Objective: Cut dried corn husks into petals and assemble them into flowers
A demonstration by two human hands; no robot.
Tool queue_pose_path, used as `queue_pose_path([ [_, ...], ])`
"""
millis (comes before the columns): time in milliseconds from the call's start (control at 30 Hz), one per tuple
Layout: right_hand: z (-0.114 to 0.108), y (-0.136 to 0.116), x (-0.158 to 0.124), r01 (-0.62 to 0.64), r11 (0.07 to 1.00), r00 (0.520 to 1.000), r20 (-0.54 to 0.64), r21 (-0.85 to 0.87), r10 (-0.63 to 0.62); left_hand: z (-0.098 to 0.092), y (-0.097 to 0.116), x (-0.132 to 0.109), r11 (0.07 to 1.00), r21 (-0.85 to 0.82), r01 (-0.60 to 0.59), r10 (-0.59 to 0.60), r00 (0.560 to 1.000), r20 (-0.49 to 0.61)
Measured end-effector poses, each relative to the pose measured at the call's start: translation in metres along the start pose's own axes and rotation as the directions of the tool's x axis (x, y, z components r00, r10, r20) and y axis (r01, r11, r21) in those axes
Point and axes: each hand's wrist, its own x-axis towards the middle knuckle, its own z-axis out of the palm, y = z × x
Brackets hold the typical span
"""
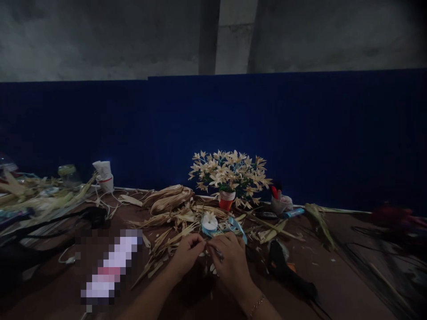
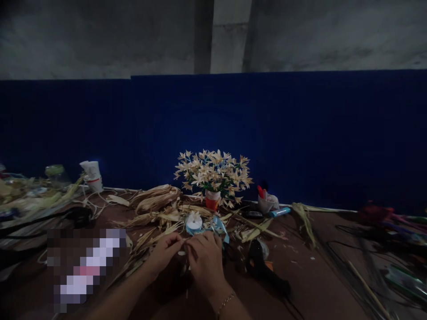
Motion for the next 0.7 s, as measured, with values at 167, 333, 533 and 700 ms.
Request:
queue_pose_path([
  [167,-0.003,0.002,0.002,0.055,0.998,0.998,-0.027,0.021,-0.055,0.001,0.003,-0.003,0.996,-0.074,0.049,-0.050,0.999,-0.006],
  [333,-0.005,0.005,0.004,0.025,1.000,1.000,-0.016,0.009,-0.025,0.001,0.005,-0.003,0.985,-0.153,0.074,-0.079,0.996,-0.031],
  [533,-0.001,0.020,0.003,-0.011,0.999,0.998,-0.058,0.039,0.013,-0.009,0.004,0.000,0.989,-0.138,0.051,-0.063,0.994,-0.087],
  [700,0.005,0.026,0.001,-0.010,1.000,0.995,-0.097,0.023,0.012,-0.009,0.003,0.000,0.974,-0.213,0.074,-0.081,0.996,-0.023],
])
